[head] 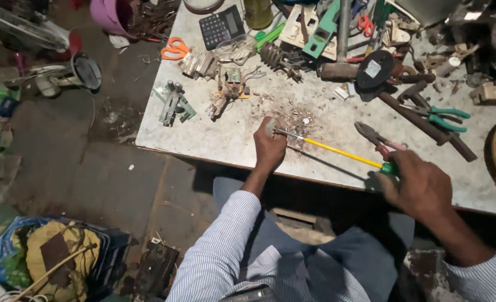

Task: The person uses a screwdriver and pliers to disassemble and manipulate a small white plastic component with wires on a cluttered workbench. They repeatedly pry, twist, and cut parts of the component while handling it with both hands.

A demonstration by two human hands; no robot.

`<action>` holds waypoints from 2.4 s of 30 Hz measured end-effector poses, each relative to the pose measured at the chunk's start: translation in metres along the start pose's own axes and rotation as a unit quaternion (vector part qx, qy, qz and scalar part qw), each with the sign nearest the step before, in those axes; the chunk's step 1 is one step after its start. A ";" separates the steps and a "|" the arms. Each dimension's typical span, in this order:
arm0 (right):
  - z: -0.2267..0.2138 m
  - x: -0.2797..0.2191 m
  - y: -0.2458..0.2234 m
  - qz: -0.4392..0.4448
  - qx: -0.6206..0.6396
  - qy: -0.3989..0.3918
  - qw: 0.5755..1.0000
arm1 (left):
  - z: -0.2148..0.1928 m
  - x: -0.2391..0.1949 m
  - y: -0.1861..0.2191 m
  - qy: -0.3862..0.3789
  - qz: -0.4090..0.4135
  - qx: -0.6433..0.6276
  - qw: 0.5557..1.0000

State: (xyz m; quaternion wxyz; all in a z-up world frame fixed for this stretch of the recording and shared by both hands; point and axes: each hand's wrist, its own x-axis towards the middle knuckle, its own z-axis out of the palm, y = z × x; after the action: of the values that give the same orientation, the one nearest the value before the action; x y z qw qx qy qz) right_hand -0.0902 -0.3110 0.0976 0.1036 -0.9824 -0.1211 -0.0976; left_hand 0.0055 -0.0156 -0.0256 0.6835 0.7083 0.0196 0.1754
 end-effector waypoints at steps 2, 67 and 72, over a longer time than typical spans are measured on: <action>0.000 0.008 0.000 0.041 -0.028 -0.096 0.994 | -0.001 -0.001 -0.003 0.004 -0.008 0.019 1.000; 0.032 0.064 -0.060 -0.090 -0.142 0.005 0.986 | -0.004 0.003 -0.005 0.023 -0.002 0.010 1.000; 0.033 0.073 -0.057 -0.087 -0.118 -0.050 0.988 | -0.003 0.004 -0.008 0.023 -0.002 0.026 0.999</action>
State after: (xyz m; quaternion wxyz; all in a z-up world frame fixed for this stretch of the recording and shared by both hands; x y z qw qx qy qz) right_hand -0.0300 -0.2338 0.0924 -0.0277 -0.9770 -0.1991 -0.0710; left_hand 0.0098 -0.0109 -0.0326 0.6642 0.7218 0.0413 0.1900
